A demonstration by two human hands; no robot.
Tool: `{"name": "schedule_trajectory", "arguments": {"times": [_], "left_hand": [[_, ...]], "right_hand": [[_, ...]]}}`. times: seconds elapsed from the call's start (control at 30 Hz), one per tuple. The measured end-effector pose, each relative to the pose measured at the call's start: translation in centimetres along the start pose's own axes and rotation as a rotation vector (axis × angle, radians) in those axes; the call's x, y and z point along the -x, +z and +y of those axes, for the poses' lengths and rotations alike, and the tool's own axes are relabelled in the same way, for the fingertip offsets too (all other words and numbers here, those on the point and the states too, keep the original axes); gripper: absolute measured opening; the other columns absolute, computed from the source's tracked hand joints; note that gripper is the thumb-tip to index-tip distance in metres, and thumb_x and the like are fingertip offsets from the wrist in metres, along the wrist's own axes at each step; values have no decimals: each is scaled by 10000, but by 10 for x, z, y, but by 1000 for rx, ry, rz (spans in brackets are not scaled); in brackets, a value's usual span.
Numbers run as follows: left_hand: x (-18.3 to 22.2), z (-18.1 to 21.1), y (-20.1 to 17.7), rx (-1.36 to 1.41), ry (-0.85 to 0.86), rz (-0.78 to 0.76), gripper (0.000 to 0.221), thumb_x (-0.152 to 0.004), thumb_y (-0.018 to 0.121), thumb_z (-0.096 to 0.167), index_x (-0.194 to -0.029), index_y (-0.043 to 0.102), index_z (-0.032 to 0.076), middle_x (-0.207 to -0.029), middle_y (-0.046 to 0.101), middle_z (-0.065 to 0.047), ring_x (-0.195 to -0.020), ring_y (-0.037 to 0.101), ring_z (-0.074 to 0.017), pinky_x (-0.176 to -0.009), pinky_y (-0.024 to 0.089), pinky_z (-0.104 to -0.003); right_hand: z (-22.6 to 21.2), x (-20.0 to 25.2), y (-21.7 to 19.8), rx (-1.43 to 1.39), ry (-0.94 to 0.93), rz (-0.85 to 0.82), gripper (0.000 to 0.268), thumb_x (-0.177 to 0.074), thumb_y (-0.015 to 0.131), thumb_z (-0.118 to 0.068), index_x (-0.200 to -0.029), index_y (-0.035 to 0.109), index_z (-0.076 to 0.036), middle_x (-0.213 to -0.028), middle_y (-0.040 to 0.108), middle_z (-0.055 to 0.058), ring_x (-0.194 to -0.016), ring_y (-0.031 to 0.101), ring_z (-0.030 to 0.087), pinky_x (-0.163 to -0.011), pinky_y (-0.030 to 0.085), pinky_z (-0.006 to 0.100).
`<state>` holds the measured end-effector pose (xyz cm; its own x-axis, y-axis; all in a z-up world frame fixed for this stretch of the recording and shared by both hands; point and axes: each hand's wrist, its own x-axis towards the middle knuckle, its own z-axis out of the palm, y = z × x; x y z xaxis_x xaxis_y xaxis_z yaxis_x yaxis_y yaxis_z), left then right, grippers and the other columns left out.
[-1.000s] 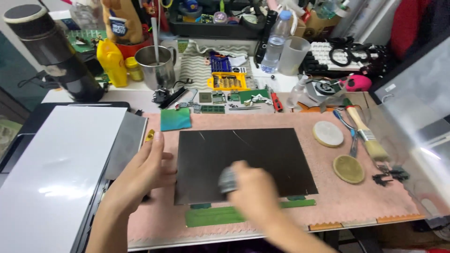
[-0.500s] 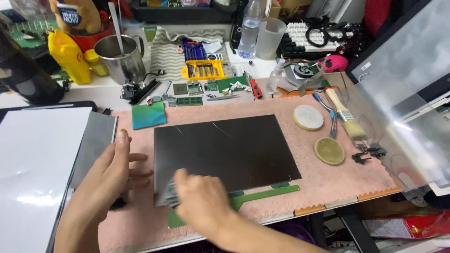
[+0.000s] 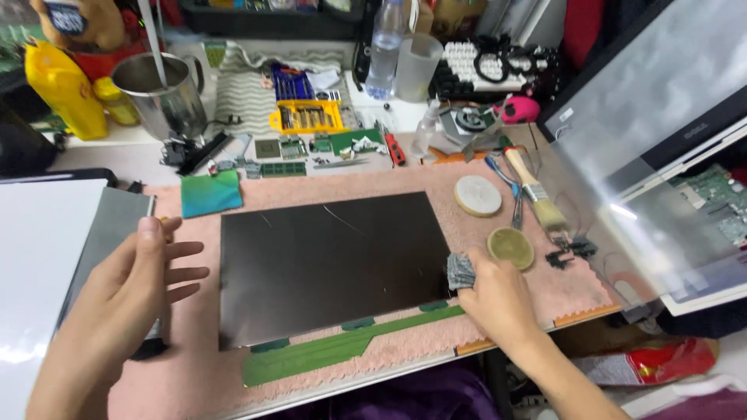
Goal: Cleaning an electronic display panel or glass sheet using a sponge and a cloth on a repair bench.
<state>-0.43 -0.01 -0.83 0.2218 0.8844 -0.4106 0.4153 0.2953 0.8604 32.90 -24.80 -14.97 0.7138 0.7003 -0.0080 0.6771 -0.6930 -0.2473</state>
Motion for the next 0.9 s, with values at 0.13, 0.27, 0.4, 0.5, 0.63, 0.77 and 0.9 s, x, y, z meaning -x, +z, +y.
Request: {"name": "schedule_trajectory", "arguments": {"times": [0.13,0.27,0.4,0.5,0.63,0.77,0.9], "left_hand": [[-31,-34,0,52,169,-2,571,-1207,394,379,-1609,663,76,-1426,811,-189,-1171,819,-347,-1072,636,-447],[-53,-65,21,-6,490,-80,443,-1104,619,334,-1481,773,160,-1250,884,-60,-1107,832,-161,-998,670,-331],[-32,-74,72,43,550,-324,628,-921,905,294,-1521,739,218,-1333,870,-43,-1008,908,-91,-935,741,-275],[-4,-72,93,41,531,-505,896,-813,961,438,-1629,637,257,-1470,786,-55,-1267,848,-171,-1132,683,-312],[9,-72,106,184,546,-573,844,-830,949,382,-1589,634,192,-1436,769,-131,-1219,852,-174,-1087,718,-313],[7,-62,92,117,424,-440,407,-936,933,286,-1322,854,184,-977,837,44,-812,698,-38,-754,583,-231],[12,-46,70,23,353,-361,254,-975,926,311,-1194,984,195,-807,803,67,-663,497,-37,-629,413,-246]], "right_hand": [[2,-4,-18,-126,9,-23,134,-763,577,-14,-861,552,-101,-728,698,164,-730,679,429,-652,457,544],[-20,0,-42,-451,98,25,256,-891,793,-213,-1113,901,-148,-1062,926,48,-1050,824,208,-978,584,320],[-52,9,-43,-866,152,-80,236,-1001,898,-221,-1106,899,-9,-595,646,163,-501,603,243,-559,514,372],[-80,13,-35,-998,165,-245,247,-1011,892,-167,-1180,821,-1,-662,753,244,-525,713,304,-503,511,368],[-109,13,-17,-1048,-7,-364,349,-1006,788,-320,-1170,792,-11,-766,731,222,-570,735,319,-559,614,416],[-133,8,-11,-1072,86,-465,505,-1081,553,-461,-1175,712,9,-751,780,320,-622,791,390,-641,624,439],[-129,-5,0,-916,-23,-258,451,-1105,714,-410,-1061,930,-16,-750,687,72,-677,547,158,-661,412,312]]}}
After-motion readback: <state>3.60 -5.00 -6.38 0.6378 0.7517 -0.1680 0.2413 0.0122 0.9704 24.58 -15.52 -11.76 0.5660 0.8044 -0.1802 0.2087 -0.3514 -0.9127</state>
